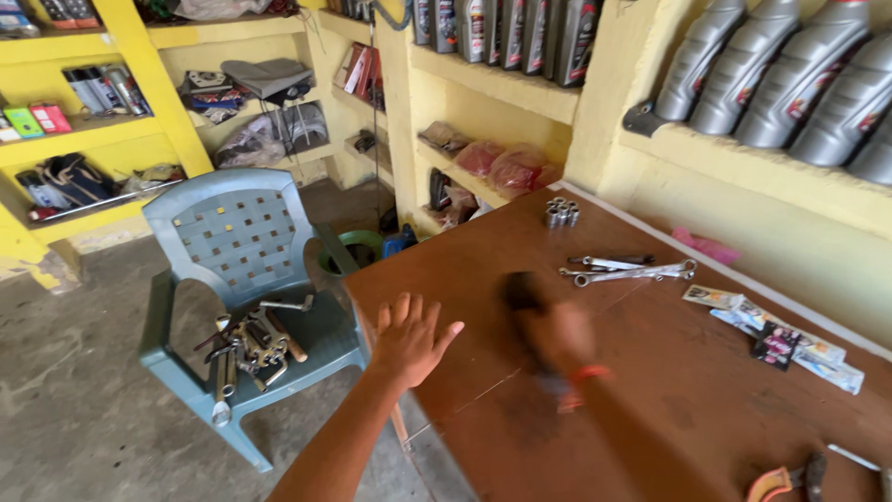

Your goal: The person wipes several metal tools, including socket bits and wrenches, with a dark cloth on a wooden workbench. The person also wipes the workbench surface and moves small packets aside while cleaning.

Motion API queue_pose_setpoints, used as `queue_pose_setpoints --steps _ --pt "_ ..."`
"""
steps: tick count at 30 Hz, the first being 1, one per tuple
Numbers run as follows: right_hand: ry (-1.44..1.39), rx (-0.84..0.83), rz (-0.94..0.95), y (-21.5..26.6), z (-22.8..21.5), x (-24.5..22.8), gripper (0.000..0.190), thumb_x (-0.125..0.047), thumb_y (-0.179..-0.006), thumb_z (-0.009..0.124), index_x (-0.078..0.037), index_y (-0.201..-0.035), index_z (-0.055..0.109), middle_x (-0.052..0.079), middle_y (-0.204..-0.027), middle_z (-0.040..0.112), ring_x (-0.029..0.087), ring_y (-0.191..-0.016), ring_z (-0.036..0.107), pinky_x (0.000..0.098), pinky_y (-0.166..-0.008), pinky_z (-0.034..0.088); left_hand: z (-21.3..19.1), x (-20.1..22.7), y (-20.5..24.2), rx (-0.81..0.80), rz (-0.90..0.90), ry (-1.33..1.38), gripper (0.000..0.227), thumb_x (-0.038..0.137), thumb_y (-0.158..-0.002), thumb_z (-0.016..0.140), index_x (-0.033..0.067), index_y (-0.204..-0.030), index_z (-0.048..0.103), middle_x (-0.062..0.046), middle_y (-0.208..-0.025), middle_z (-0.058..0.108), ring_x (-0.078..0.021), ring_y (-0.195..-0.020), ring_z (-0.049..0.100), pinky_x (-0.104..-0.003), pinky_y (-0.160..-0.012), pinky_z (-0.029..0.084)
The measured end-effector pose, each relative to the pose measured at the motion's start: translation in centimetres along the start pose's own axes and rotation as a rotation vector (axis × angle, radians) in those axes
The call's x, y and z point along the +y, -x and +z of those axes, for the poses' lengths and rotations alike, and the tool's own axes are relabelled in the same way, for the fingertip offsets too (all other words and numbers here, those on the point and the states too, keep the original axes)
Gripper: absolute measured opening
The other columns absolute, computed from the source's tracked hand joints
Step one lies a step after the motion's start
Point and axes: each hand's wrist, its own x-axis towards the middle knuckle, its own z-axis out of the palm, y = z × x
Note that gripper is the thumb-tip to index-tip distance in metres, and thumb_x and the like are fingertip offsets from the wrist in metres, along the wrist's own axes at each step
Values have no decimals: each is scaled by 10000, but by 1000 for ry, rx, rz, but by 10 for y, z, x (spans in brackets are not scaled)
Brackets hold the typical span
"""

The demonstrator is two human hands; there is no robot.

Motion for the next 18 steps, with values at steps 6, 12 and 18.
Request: queue_pose_setpoints --steps 6,12,18 --pt "283 0 416 43 -41 37 661 -432 -864 698 -174 -1447 525 218 -1417 507 433 -1307 479 525 -1001 496 4 -16 13 -18 49 -11 744 658 -1000 243 73 -1342 550 -203 -1372 483 -355 -1343 316 -602 -1073 203" --pt "-46 -220 84 36 21 -62 674 -293 -814 733 -199 -1442 508 242 -1357 543 447 -1224 548 495 -1002 496 13 -15 6 -64 32 69 725 645 -1018 258 65 -1312 576 -203 -1387 491 -355 -1391 316 -593 -1109 212" --pt "-60 -47 -7 -20 30 -50 590 -299 -847 719 -107 -1386 574 234 -1244 649 429 -1137 627 482 -975 518 17 -29 -5 -51 36 48 694 634 -1016 294 63 -1276 592 -173 -1373 511 -339 -1383 330 -602 -1124 212"
